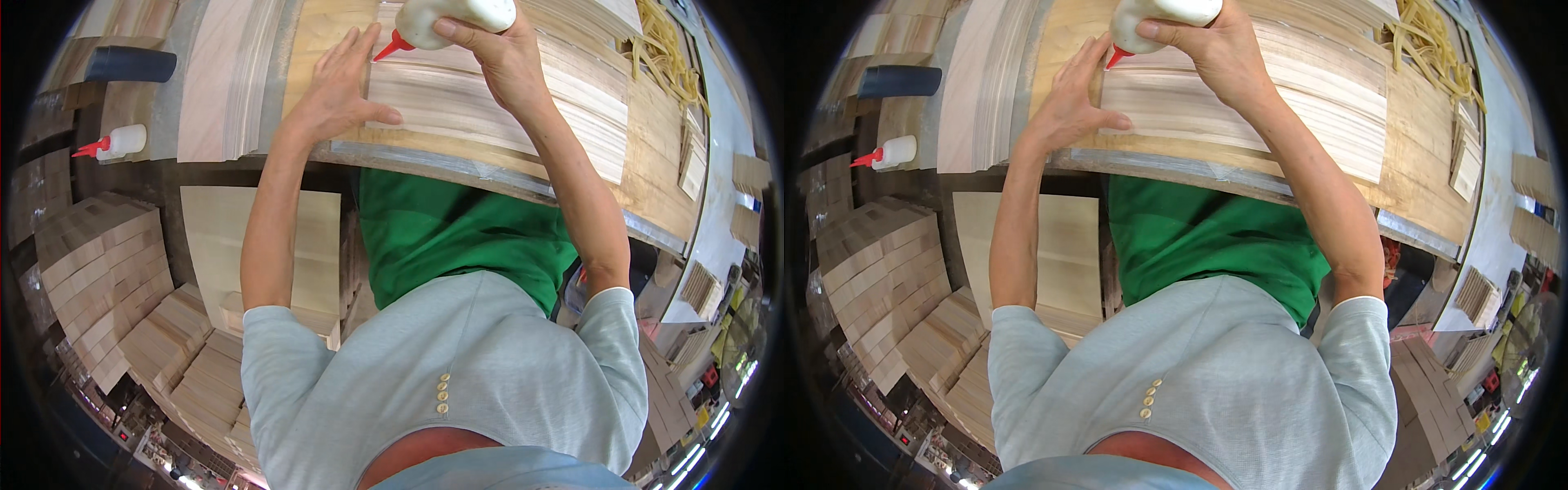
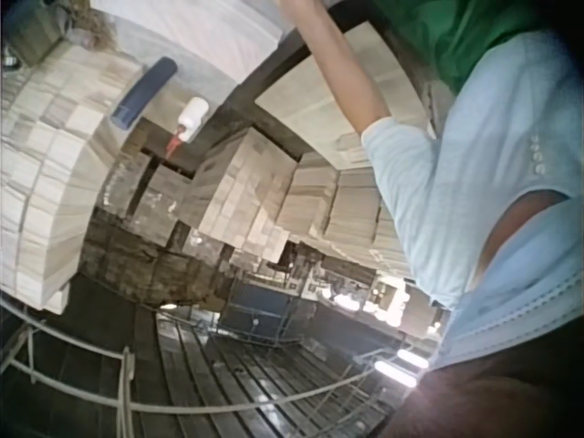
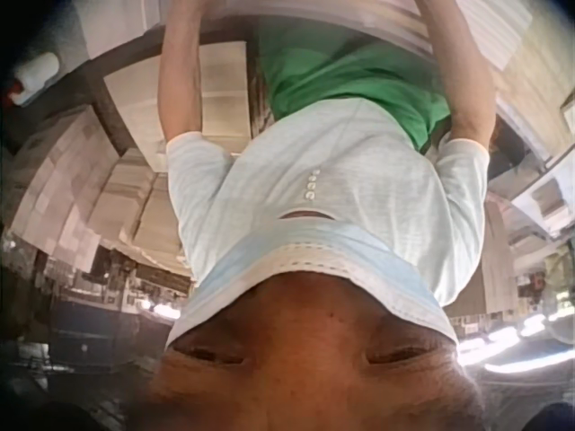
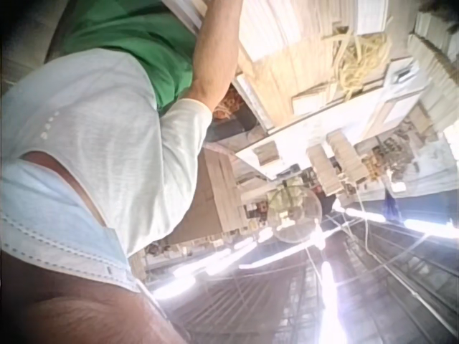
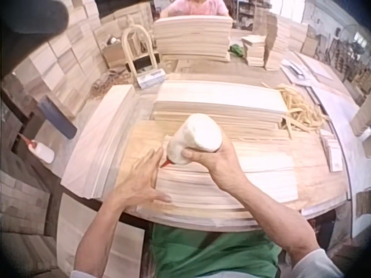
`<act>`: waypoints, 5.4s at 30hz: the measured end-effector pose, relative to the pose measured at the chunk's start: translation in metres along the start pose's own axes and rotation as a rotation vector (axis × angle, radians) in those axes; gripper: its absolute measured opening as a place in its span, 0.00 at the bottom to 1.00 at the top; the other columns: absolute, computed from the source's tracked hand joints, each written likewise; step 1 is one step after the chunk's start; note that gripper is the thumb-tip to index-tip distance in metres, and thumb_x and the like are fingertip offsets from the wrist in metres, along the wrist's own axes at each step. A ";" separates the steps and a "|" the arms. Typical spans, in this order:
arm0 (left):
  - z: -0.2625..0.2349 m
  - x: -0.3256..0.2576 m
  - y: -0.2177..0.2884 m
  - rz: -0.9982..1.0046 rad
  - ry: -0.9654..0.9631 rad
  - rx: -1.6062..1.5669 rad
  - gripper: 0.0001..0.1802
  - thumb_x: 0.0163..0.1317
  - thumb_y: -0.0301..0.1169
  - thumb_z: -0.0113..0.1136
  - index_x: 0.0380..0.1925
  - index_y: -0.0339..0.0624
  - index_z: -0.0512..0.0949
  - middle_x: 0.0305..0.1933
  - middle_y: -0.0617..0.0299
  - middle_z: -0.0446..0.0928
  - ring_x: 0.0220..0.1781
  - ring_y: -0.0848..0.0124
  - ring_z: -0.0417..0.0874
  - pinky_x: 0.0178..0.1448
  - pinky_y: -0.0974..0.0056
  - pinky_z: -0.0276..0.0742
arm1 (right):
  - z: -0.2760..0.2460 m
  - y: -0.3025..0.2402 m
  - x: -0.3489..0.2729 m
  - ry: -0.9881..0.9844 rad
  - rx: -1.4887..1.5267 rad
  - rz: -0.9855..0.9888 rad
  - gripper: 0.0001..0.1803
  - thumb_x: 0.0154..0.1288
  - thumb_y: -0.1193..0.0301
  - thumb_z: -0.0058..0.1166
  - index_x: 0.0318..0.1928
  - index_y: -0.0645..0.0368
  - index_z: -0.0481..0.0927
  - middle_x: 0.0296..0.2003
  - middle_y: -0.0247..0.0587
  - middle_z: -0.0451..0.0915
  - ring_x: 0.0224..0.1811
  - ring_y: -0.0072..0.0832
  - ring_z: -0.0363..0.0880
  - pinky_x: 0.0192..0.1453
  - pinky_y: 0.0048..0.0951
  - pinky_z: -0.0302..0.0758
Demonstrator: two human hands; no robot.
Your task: Applying wood glue to thin wooden strips and assembling them into a rectangular box frame.
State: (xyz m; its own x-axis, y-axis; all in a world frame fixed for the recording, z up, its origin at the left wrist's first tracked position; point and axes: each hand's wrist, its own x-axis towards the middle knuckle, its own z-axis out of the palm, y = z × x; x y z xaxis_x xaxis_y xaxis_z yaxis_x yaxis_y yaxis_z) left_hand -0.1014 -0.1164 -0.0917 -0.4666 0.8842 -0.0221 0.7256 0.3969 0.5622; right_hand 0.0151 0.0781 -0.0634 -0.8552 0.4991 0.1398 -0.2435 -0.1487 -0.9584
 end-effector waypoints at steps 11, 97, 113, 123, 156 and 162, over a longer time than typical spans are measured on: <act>-0.005 0.000 0.008 -0.052 -0.015 -0.002 0.64 0.33 0.40 0.79 0.73 0.46 0.52 0.76 0.43 0.51 0.78 0.51 0.46 0.78 0.51 0.48 | -0.011 0.000 -0.009 -0.013 -0.056 -0.053 0.34 0.50 0.81 0.69 0.59 0.62 0.69 0.49 0.37 0.79 0.54 0.25 0.76 0.59 0.29 0.76; 0.055 0.060 0.151 0.212 -0.294 0.280 0.62 0.35 0.38 0.79 0.72 0.43 0.55 0.77 0.45 0.47 0.79 0.52 0.44 0.79 0.53 0.46 | -0.297 -0.044 -0.176 0.761 0.222 -0.268 0.20 0.62 0.78 0.58 0.55 0.63 0.74 0.49 0.42 0.80 0.51 0.34 0.80 0.56 0.40 0.80; 0.057 0.060 0.149 0.224 -0.289 0.268 0.61 0.36 0.44 0.78 0.71 0.43 0.55 0.77 0.45 0.48 0.79 0.53 0.44 0.78 0.52 0.46 | -0.267 -0.065 -0.241 0.784 0.211 -0.222 0.19 0.63 0.77 0.59 0.54 0.61 0.74 0.48 0.39 0.80 0.50 0.32 0.81 0.50 0.38 0.83; 0.064 0.052 0.125 0.368 -0.193 0.282 0.62 0.36 0.54 0.76 0.71 0.47 0.56 0.75 0.37 0.49 0.77 0.43 0.46 0.77 0.45 0.46 | -0.250 -0.081 -0.238 0.775 0.271 -0.223 0.19 0.66 0.73 0.58 0.56 0.62 0.74 0.50 0.42 0.79 0.53 0.36 0.80 0.59 0.48 0.78; 0.088 0.041 0.108 0.276 -0.006 0.029 0.55 0.35 0.51 0.76 0.67 0.50 0.64 0.72 0.51 0.59 0.76 0.57 0.53 0.78 0.51 0.43 | 0.029 -0.011 0.044 -0.475 -0.192 0.287 0.34 0.49 0.82 0.67 0.59 0.63 0.72 0.50 0.41 0.80 0.53 0.31 0.77 0.61 0.35 0.73; 0.085 0.043 0.111 0.264 -0.014 0.100 0.56 0.38 0.54 0.74 0.69 0.52 0.60 0.74 0.46 0.53 0.78 0.51 0.45 0.79 0.52 0.37 | 0.014 -0.004 0.068 -0.464 -0.126 0.201 0.33 0.48 0.81 0.67 0.59 0.64 0.73 0.50 0.42 0.80 0.54 0.33 0.77 0.60 0.37 0.73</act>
State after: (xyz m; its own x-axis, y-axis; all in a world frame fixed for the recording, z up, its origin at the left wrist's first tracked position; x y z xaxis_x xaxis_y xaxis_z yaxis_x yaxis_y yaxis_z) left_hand 0.0019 -0.0140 -0.1003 -0.2481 0.9633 0.1030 0.8678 0.1737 0.4655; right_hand -0.0491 0.1007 -0.0468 -0.9992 0.0359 0.0186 -0.0216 -0.0846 -0.9962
